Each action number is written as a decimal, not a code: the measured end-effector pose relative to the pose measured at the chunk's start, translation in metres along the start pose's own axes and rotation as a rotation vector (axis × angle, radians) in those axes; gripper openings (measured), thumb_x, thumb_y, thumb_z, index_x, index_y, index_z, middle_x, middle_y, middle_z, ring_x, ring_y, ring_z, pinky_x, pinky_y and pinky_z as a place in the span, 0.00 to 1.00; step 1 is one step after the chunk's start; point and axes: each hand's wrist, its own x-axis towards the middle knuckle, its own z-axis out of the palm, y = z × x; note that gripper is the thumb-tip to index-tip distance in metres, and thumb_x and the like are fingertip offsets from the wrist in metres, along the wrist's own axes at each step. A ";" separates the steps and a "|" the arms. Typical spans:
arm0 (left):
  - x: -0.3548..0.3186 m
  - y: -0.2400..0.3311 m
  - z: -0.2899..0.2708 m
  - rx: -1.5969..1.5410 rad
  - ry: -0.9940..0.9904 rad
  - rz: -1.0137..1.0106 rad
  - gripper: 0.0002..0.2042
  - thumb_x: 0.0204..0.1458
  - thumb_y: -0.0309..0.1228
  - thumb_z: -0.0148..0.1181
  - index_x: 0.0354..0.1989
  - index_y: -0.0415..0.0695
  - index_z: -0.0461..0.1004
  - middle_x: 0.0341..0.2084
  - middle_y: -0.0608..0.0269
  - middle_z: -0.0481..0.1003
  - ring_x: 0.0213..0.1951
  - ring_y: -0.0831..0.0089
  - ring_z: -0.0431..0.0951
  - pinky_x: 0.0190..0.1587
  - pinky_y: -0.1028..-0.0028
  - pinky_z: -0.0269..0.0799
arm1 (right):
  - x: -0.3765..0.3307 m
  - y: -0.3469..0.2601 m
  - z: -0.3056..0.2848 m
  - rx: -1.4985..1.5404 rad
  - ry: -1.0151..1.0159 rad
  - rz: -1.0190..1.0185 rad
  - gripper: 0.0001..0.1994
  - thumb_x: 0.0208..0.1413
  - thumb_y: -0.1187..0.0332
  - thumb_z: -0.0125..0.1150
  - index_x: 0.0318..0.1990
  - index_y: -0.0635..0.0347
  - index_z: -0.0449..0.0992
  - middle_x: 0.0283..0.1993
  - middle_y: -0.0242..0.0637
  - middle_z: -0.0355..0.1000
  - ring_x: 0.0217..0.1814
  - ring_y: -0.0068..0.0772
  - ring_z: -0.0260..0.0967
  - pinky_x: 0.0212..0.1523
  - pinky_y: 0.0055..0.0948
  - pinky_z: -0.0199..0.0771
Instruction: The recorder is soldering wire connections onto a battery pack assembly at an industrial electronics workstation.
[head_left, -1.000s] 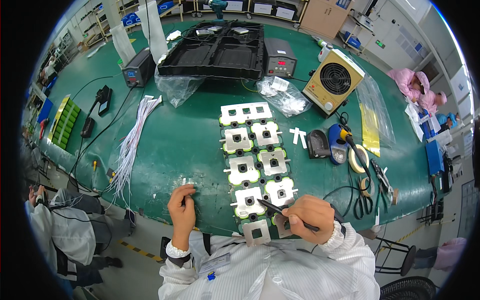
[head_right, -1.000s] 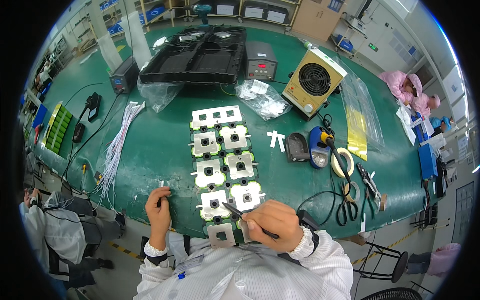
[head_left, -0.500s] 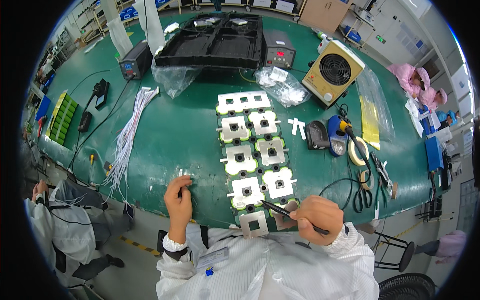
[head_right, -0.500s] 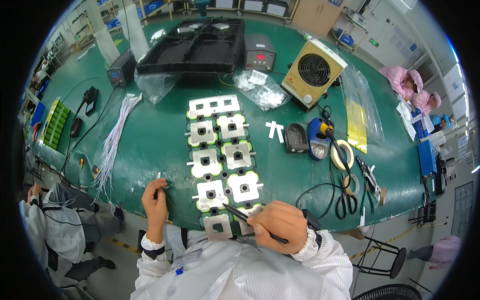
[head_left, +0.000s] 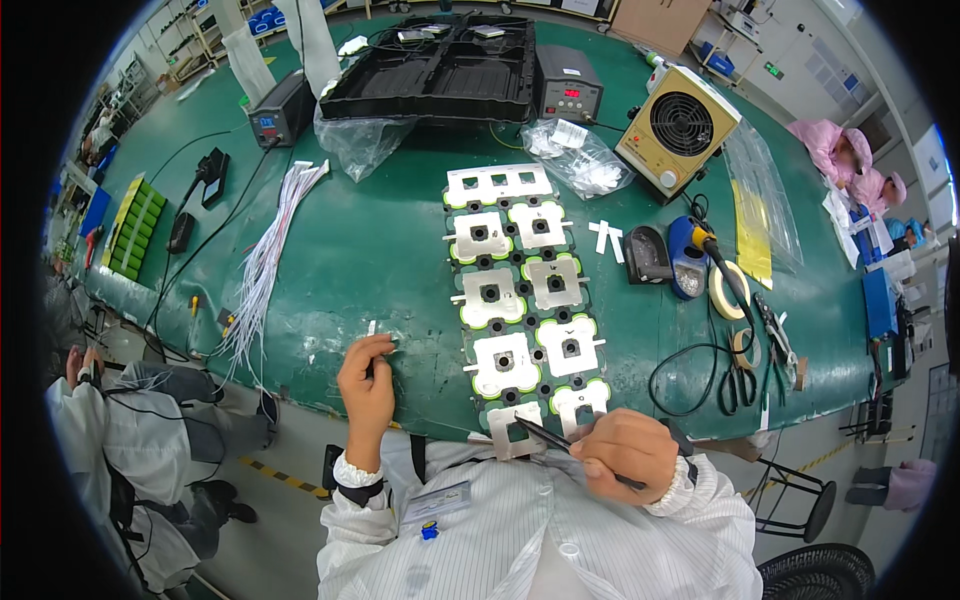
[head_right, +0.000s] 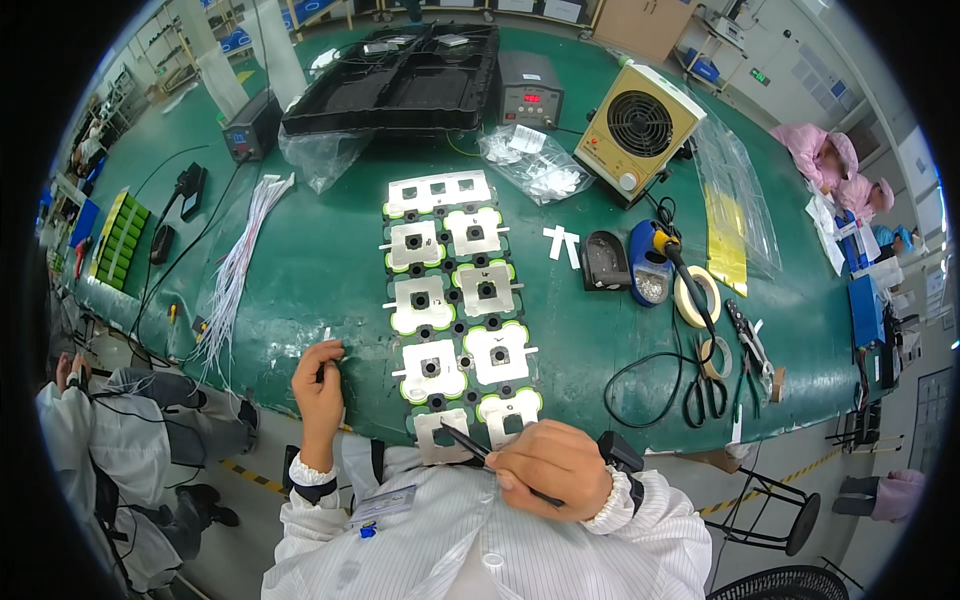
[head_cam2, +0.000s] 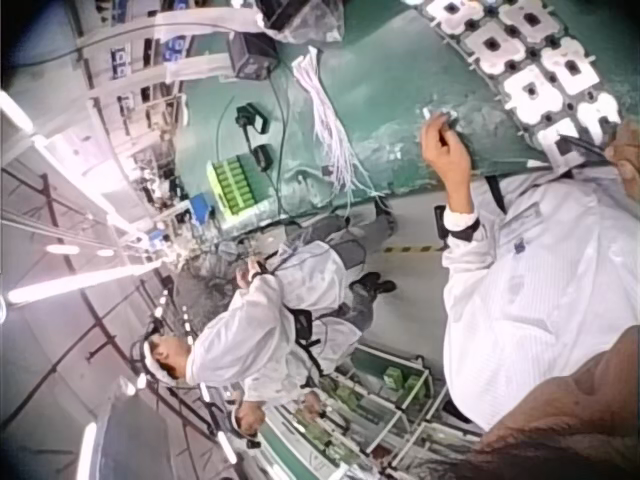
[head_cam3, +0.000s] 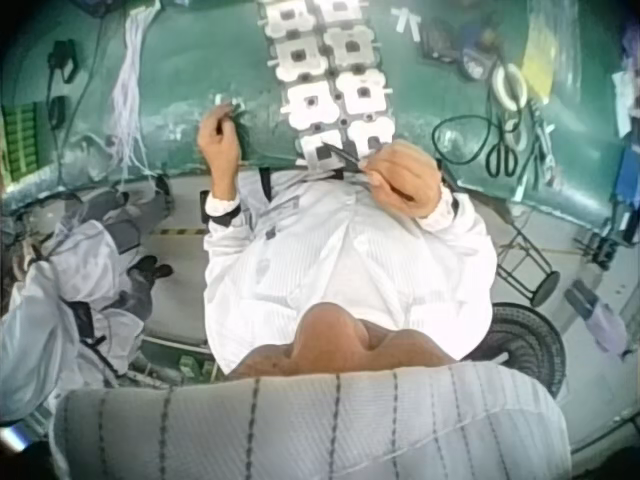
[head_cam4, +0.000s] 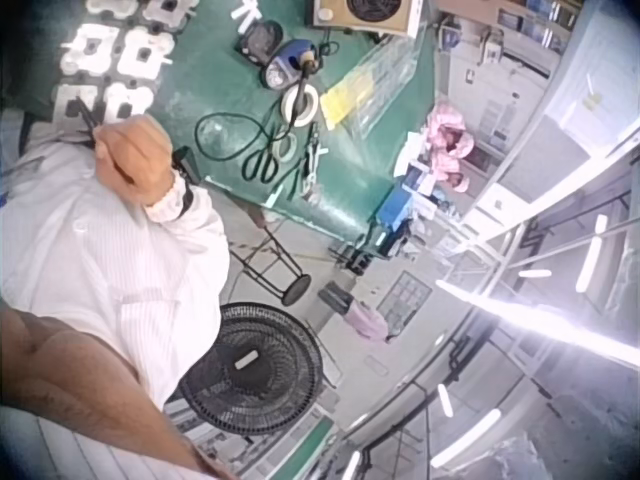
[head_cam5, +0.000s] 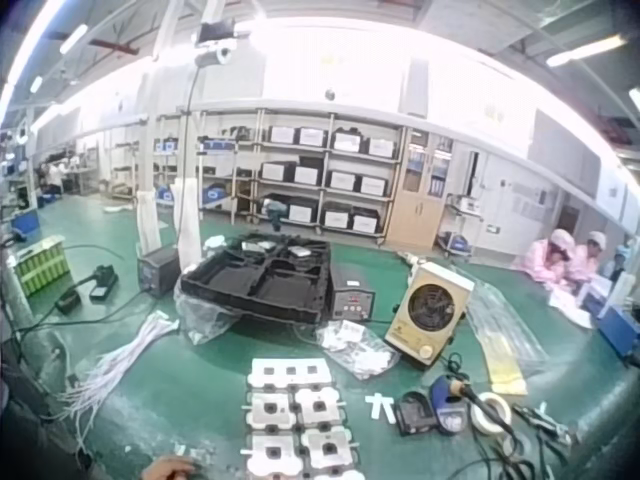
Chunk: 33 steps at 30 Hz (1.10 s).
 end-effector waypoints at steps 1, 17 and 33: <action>0.000 -0.001 0.000 -0.006 0.000 0.002 0.11 0.52 0.13 0.50 0.36 0.34 0.79 0.42 0.51 0.81 0.46 0.59 0.81 0.51 0.68 0.74 | 0.000 0.000 0.000 0.015 -0.012 0.008 0.08 0.50 0.79 0.67 0.39 0.68 0.82 0.35 0.40 0.80 0.33 0.38 0.78 0.34 0.34 0.77; -0.002 -0.005 0.000 -0.013 0.002 0.030 0.11 0.52 0.13 0.50 0.36 0.34 0.79 0.42 0.51 0.81 0.45 0.58 0.81 0.51 0.67 0.74 | -0.003 -0.004 -0.002 0.060 0.008 0.041 0.06 0.51 0.79 0.66 0.37 0.69 0.81 0.34 0.40 0.79 0.31 0.40 0.76 0.34 0.34 0.77; -0.063 0.100 -0.014 -0.443 -0.192 0.276 0.47 0.62 0.70 0.33 0.69 0.33 0.52 0.33 0.54 0.79 0.20 0.82 0.60 0.22 0.80 0.54 | 0.008 -0.031 0.033 0.354 0.047 -0.073 0.12 0.48 0.80 0.73 0.41 0.71 0.82 0.29 0.39 0.76 0.26 0.38 0.72 0.27 0.32 0.69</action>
